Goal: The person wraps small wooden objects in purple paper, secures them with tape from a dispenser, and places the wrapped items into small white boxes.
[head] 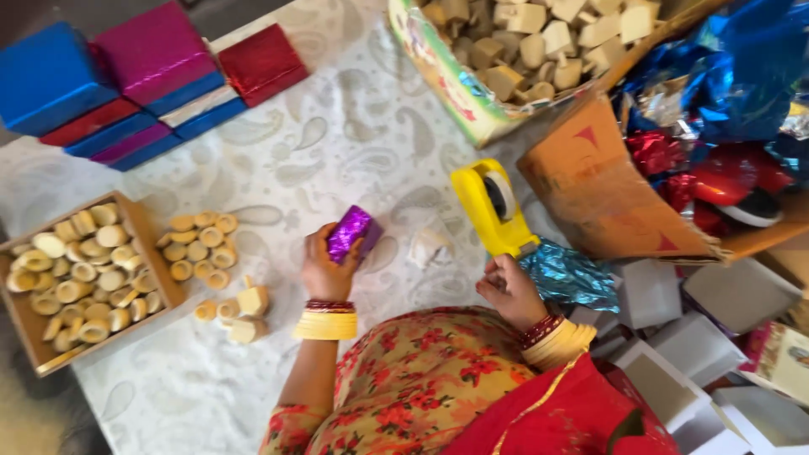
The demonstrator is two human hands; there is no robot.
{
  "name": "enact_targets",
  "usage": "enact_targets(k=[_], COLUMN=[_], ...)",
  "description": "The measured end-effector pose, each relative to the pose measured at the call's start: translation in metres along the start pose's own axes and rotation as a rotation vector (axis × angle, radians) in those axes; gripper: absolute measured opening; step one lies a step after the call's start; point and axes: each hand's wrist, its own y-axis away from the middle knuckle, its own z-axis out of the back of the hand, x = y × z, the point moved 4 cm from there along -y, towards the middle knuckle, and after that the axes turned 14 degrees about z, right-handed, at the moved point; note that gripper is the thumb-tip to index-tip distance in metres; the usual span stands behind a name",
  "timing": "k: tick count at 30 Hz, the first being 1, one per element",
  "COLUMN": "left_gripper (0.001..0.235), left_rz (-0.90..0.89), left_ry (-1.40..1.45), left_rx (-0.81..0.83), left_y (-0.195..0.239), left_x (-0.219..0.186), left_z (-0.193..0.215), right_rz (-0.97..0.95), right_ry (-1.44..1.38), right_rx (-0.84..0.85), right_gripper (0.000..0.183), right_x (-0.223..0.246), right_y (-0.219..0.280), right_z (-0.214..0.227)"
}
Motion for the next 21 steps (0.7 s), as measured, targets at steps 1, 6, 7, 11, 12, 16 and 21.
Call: enact_targets(k=[1,6,7,11,12,16,21], left_gripper=[0.047,0.049,0.049,0.049,0.049,0.048,0.047], left_rz=[-0.008,0.015,0.007,-0.022,-0.013,0.003,0.000], left_ry=[-0.005,-0.052,-0.058,-0.064,-0.053,-0.055,-0.036], left_rx=[-0.007,0.006,-0.002,-0.005,-0.002,0.015,0.016], left_y=[-0.001,0.002,0.003,0.002,0.001,0.003,0.004], left_x=[-0.003,-0.011,-0.011,-0.013,-0.013,-0.016,-0.017], left_z=[0.000,-0.003,-0.003,-0.003,-0.003,-0.002,-0.002], right_rz=[0.009,0.244,0.254,0.248,0.257,0.230,0.109], right_ry=[-0.008,-0.358,-0.368,-0.438,-0.409,-0.347,-0.114], right_rx=[0.001,0.103,0.104,0.063,0.054,0.041,0.029], right_gripper=[0.034,0.039,0.039,0.035,0.035,0.033,0.036], right_x=[0.010,0.044,0.053,0.072,0.071,0.068,0.056], right_y=[-0.013,-0.074,-0.084,-0.116,-0.122,-0.131,-0.134], right_z=[-0.014,-0.087,-0.101,-0.144,-0.153,-0.163,-0.158])
